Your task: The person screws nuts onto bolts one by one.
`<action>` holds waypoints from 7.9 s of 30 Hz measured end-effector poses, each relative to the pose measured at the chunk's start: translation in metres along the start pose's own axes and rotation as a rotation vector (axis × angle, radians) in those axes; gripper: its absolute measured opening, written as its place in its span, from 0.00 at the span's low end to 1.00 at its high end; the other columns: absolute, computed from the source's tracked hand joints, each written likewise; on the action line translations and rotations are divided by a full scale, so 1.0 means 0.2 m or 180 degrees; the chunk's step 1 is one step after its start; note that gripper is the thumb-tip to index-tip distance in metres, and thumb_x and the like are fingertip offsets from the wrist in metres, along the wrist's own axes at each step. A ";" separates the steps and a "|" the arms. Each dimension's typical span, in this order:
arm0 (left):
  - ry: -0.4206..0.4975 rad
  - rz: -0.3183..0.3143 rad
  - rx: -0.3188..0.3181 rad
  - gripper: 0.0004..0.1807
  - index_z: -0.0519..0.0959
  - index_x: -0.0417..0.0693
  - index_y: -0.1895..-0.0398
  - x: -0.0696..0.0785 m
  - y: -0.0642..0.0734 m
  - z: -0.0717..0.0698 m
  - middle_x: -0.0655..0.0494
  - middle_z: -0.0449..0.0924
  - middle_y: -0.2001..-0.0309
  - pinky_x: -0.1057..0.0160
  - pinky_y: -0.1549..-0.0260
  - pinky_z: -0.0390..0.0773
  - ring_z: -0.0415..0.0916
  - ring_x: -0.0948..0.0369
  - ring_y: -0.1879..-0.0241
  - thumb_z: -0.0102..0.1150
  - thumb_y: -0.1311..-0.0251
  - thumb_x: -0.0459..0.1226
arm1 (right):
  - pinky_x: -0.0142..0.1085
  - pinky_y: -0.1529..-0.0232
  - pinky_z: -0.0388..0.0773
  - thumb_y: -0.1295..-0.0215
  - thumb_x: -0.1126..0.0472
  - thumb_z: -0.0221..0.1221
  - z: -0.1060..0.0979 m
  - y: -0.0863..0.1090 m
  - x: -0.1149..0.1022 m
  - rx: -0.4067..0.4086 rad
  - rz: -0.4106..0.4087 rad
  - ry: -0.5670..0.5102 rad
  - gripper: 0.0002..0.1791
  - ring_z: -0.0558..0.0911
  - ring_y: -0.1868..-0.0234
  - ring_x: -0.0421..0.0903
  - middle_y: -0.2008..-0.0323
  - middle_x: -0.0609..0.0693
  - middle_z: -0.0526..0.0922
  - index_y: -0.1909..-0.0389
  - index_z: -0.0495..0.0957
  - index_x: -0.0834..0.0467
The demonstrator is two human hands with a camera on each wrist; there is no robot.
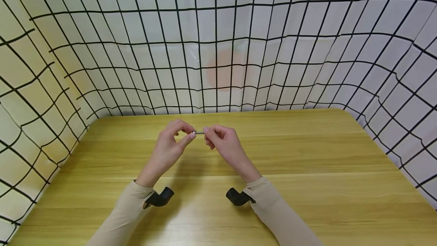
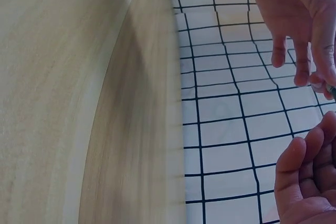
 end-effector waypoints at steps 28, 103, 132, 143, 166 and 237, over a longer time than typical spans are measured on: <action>0.0031 -0.0147 0.0084 0.02 0.81 0.42 0.64 -0.02 0.00 0.00 0.57 0.76 0.65 0.55 0.55 0.67 0.69 0.57 0.58 0.64 0.38 0.31 | 0.39 0.60 0.78 0.34 0.64 0.64 -0.04 -0.03 0.15 0.0040 -0.0375 0.0140 0.11 0.78 0.56 0.51 0.53 0.51 0.78 0.53 0.79 0.60; 0.0074 -0.0280 -0.0001 0.03 0.81 0.47 0.62 -0.01 0.02 0.03 0.61 0.75 0.65 0.54 0.58 0.68 0.67 0.59 0.58 0.64 0.37 0.32 | 0.42 0.60 0.78 0.24 0.56 0.52 -0.05 -0.03 0.17 -0.0084 -0.0125 0.0389 0.16 0.76 0.59 0.52 0.62 0.55 0.80 0.60 0.81 0.64; 0.0056 -0.0313 0.0020 0.02 0.81 0.46 0.63 -0.02 0.02 0.02 0.60 0.75 0.65 0.55 0.59 0.67 0.69 0.54 0.57 0.64 0.37 0.32 | 0.45 0.58 0.75 0.34 0.67 0.62 -0.04 0.01 -0.01 -0.0071 -0.0380 0.0581 0.07 0.74 0.56 0.47 0.57 0.51 0.79 0.56 0.81 0.64; 0.0046 -0.0191 -0.0016 0.02 0.81 0.46 0.63 -0.02 0.02 0.03 0.60 0.75 0.65 0.52 0.59 0.68 0.67 0.59 0.58 0.64 0.36 0.33 | 0.40 0.64 0.74 0.29 0.62 0.58 -0.06 -0.03 0.16 -0.0130 -0.0230 0.0370 0.05 0.73 0.62 0.50 0.60 0.51 0.79 0.62 0.82 0.59; 0.0024 -0.0297 -0.0012 0.03 0.81 0.45 0.62 -0.03 0.02 0.03 0.60 0.75 0.65 0.56 0.61 0.66 0.70 0.55 0.57 0.63 0.35 0.35 | 0.43 0.55 0.77 0.35 0.69 0.63 -0.08 -0.02 0.13 -0.0217 -0.0527 0.0568 0.12 0.77 0.53 0.51 0.49 0.51 0.75 0.52 0.79 0.60; 0.0043 -0.0263 -0.0003 0.02 0.82 0.46 0.63 -0.02 0.02 0.06 0.61 0.76 0.65 0.54 0.61 0.68 0.69 0.60 0.59 0.64 0.37 0.33 | 0.43 0.59 0.78 0.24 0.61 0.52 -0.07 -0.04 0.19 -0.0193 -0.0207 0.0416 0.12 0.76 0.59 0.54 0.61 0.59 0.82 0.58 0.81 0.65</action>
Point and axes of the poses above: each hand's wrist, its own y-axis away from the middle knuckle, its own z-axis out of the palm, x = y × z, the point moved 1 cm from there along -y, towards the middle knuckle
